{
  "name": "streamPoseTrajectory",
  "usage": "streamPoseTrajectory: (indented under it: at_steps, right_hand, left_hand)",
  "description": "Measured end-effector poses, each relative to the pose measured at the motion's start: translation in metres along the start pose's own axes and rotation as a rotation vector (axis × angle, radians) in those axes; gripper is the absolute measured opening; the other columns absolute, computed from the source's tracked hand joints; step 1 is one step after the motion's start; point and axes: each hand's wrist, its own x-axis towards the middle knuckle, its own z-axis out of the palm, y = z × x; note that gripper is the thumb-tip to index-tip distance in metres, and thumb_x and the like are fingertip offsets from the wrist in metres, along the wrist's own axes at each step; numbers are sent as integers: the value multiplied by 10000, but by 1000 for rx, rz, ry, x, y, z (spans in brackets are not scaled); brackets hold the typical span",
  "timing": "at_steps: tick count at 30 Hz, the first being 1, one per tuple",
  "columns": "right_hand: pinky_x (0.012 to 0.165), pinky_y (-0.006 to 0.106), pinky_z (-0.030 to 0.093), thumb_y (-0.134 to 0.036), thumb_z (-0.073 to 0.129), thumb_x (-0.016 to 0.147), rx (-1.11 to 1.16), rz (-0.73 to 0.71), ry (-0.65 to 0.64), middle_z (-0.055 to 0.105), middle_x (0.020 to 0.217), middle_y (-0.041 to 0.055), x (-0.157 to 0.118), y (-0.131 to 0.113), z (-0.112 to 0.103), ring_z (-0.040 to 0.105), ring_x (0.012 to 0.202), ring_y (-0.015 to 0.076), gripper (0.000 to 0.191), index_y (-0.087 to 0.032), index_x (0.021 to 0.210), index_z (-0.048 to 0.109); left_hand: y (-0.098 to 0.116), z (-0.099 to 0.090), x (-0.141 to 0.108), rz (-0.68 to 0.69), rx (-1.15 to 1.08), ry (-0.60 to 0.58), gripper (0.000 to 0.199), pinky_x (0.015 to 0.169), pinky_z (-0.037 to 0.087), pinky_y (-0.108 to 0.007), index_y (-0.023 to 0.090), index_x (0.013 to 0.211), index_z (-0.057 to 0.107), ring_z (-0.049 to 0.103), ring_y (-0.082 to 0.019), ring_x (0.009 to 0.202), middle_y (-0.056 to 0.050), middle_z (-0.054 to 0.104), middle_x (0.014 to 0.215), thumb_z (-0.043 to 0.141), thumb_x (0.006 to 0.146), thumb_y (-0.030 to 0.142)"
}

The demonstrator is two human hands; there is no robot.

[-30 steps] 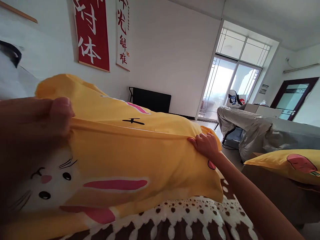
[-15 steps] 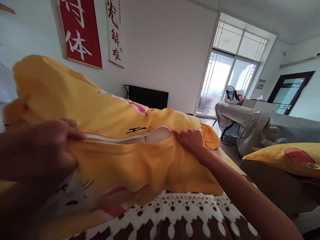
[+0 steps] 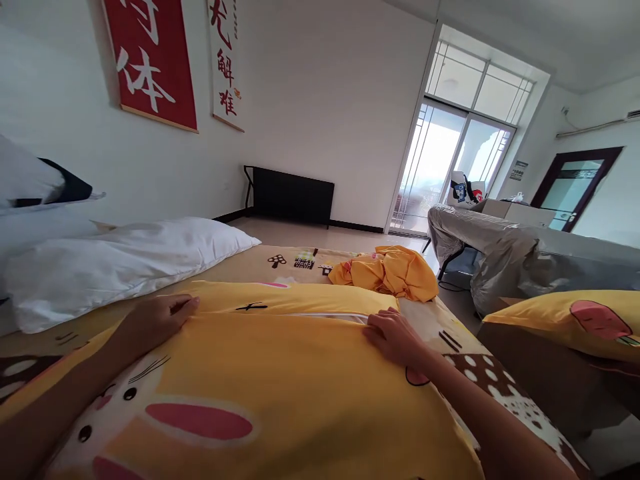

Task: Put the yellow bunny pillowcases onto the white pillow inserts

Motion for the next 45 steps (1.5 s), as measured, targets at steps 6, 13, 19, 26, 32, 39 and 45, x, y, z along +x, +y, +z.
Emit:
streamPoseTrajectory:
  at_steps: [6, 13, 19, 26, 32, 39, 45]
  right_hand:
    - [705, 269, 315, -299, 329, 945, -38, -75, 75, 570, 604, 1, 4, -8, 8, 480, 585, 130, 339, -200, 639, 436]
    - [678, 288, 307, -191, 510, 753, -319, -323, -97, 655, 644, 7, 20, -54, 7, 546, 547, 137, 75, -194, 818, 547]
    - [632, 316, 357, -213, 509, 719, -410, -456, -122, 644, 602, 45, 30, -74, 7, 546, 528, 171, 155, -150, 838, 586]
    - [554, 293, 333, -70, 462, 798, -529, -753, 574, 545, 542, 4, 37, -56, 33, 447, 507, 123, 161, -155, 692, 549]
    - [556, 283, 307, -128, 536, 825, -445, -788, 789, 504, 616, -8, 23, -43, 36, 426, 595, 114, 173, -181, 661, 539]
    - [640, 307, 366, -89, 458, 808, -274, -467, 868, 551, 757, 46, 15, -37, 36, 455, 697, 160, 130, -195, 731, 458]
    - [546, 274, 296, -111, 381, 842, -262, -302, 683, 476, 587, -2, 6, -17, 47, 411, 557, 148, 141, -198, 753, 447]
  left_hand:
    - [62, 14, 1, 412, 112, -227, 298, 812, 406, -319, 189, 911, 636, 570, -224, 897, -70, 627, 948, 474, 777, 401]
    - [174, 58, -8, 877, 87, -384, 495, 942, 404, -380, 187, 1255, 455, 515, -239, 1129, -97, 554, 1238, 499, 762, 198]
    - [201, 77, 6, 912, 117, -292, 172, 749, 417, -318, 150, 830, 582, 563, -198, 843, -84, 620, 885, 412, 859, 156]
    - [174, 58, -12, 924, -8, -392, 198, 557, 297, -242, 168, 643, 421, 438, -120, 608, -10, 524, 691, 457, 837, 182]
    - [166, 59, -29, 912, -18, -427, 204, 535, 250, -246, 169, 612, 379, 391, -113, 567, -1, 496, 647, 435, 804, 128]
    - [189, 54, -42, 987, -53, -390, 295, 542, 253, -265, 164, 638, 435, 430, -117, 559, 1, 530, 636, 337, 914, 193]
    - [198, 65, -42, 978, 20, -427, 284, 577, 342, -265, 170, 718, 533, 523, -137, 623, -16, 591, 717, 346, 926, 216]
